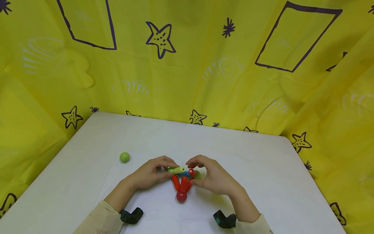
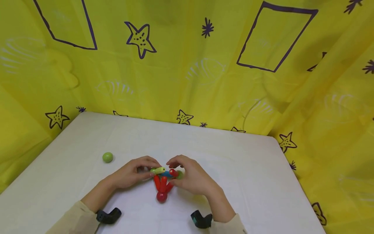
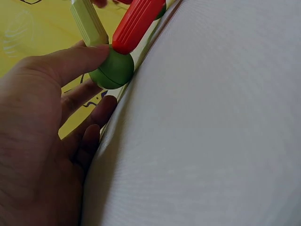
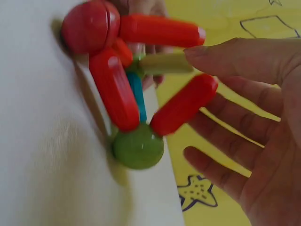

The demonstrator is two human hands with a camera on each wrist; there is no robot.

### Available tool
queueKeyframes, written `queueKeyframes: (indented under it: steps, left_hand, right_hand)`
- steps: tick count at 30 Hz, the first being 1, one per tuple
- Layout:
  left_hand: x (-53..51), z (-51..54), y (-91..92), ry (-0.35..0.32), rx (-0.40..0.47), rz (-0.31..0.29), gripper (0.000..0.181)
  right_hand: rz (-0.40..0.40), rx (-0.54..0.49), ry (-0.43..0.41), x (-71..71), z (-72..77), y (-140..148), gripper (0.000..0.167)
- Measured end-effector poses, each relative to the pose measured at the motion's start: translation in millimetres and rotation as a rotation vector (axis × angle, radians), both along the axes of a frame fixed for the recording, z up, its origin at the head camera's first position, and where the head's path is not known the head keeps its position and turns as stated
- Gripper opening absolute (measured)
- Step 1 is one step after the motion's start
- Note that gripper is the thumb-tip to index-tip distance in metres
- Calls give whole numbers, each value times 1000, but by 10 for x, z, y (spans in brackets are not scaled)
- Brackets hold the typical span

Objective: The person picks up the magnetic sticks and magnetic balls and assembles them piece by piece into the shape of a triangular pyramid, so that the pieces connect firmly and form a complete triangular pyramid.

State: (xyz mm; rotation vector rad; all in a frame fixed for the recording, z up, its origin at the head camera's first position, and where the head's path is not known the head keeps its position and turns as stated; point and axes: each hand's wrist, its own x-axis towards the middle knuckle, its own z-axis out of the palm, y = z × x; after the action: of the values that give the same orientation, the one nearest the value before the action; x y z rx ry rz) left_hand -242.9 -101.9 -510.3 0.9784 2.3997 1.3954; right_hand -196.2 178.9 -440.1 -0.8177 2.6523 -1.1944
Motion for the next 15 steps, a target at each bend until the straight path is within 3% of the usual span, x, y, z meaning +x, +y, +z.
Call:
queueKeyframes:
  steps: [6,15]
  left_hand:
    - [11,15,2,-35,-29,9,29]
    - [16,-3,25,-16,2,-6,35]
  right_hand:
    - [-33,35,-59,-81,-126,77,23]
    - [-15,31,-25,-112,-213,103,23]
